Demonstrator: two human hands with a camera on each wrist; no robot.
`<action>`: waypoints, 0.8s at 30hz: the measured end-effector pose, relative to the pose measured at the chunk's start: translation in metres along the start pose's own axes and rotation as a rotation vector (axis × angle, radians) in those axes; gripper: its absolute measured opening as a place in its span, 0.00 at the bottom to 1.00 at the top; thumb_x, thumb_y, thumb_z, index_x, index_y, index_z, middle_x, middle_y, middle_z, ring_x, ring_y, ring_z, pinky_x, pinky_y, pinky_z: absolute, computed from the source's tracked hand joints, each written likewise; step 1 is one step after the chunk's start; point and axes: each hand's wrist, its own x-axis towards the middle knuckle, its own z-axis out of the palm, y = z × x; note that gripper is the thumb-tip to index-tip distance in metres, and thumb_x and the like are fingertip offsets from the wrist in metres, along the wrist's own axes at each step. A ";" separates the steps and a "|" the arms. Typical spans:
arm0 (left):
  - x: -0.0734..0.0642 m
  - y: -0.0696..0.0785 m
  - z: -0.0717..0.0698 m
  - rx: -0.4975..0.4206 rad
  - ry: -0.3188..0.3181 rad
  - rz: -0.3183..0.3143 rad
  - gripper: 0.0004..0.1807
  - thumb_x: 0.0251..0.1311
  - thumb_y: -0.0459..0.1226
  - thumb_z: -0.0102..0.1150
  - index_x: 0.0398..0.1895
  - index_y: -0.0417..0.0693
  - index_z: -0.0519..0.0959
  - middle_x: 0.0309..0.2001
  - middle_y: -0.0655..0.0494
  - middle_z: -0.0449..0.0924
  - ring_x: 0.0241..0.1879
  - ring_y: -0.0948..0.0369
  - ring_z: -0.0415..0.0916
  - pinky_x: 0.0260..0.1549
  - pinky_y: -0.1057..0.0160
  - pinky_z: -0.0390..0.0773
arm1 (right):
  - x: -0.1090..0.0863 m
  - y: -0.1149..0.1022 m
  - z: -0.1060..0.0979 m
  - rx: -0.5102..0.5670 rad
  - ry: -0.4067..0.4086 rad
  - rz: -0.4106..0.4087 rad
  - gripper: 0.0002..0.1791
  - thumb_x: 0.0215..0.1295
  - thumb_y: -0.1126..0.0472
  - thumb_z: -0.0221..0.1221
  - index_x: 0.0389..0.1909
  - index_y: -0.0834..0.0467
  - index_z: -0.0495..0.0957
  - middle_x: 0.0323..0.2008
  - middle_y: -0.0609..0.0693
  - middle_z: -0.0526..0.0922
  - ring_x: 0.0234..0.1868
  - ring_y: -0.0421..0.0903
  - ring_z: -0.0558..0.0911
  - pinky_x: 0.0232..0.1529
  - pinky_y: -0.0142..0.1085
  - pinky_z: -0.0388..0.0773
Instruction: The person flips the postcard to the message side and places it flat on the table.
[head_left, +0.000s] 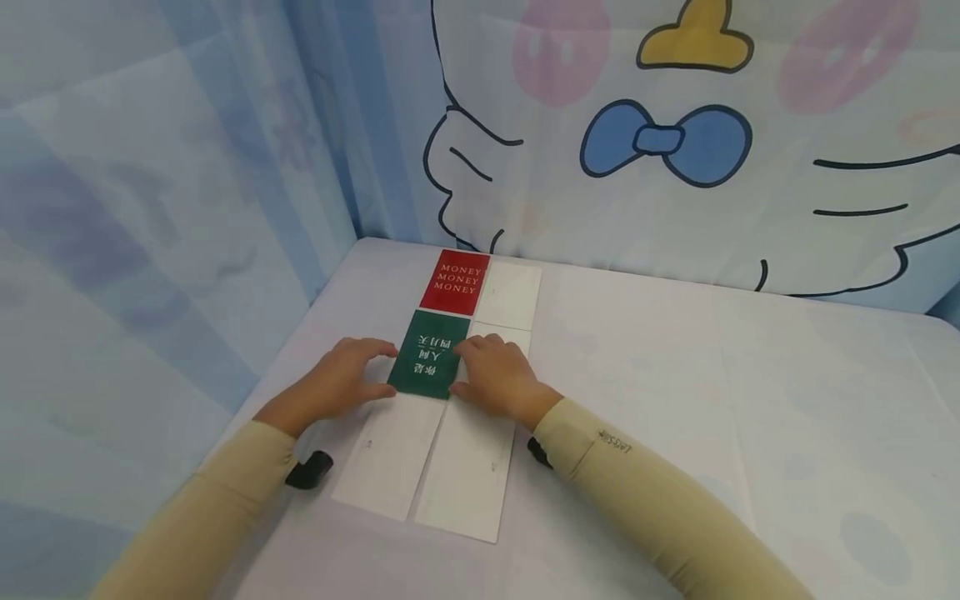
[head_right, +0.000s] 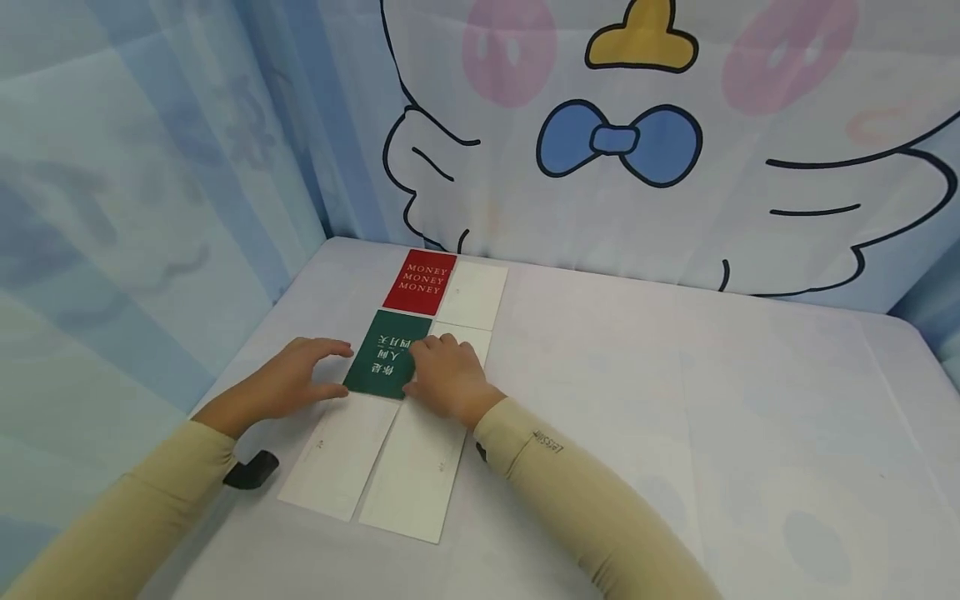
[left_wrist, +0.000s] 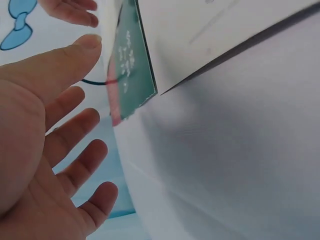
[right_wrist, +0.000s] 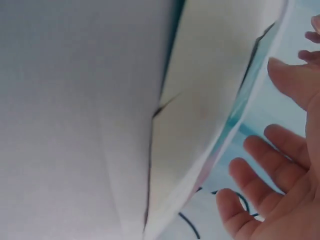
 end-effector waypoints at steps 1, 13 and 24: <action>0.007 0.000 0.000 0.004 -0.016 -0.003 0.33 0.59 0.40 0.72 0.67 0.43 0.73 0.66 0.42 0.71 0.66 0.43 0.63 0.64 0.39 0.64 | 0.003 0.002 0.001 0.007 -0.009 -0.006 0.33 0.65 0.47 0.65 0.67 0.57 0.71 0.63 0.54 0.76 0.63 0.53 0.72 0.63 0.49 0.70; 0.056 0.008 0.004 0.077 -0.135 -0.083 0.40 0.59 0.57 0.68 0.70 0.48 0.70 0.64 0.45 0.72 0.60 0.46 0.66 0.60 0.38 0.66 | 0.025 0.004 0.010 0.028 -0.103 0.015 0.45 0.56 0.34 0.66 0.70 0.52 0.69 0.62 0.51 0.76 0.66 0.51 0.66 0.64 0.50 0.65; 0.052 0.002 0.001 0.006 -0.199 -0.104 0.46 0.54 0.66 0.63 0.72 0.54 0.68 0.65 0.41 0.69 0.60 0.43 0.66 0.58 0.34 0.67 | 0.025 0.001 0.008 -0.003 -0.076 -0.032 0.34 0.65 0.40 0.56 0.65 0.57 0.73 0.56 0.53 0.79 0.60 0.50 0.71 0.64 0.52 0.62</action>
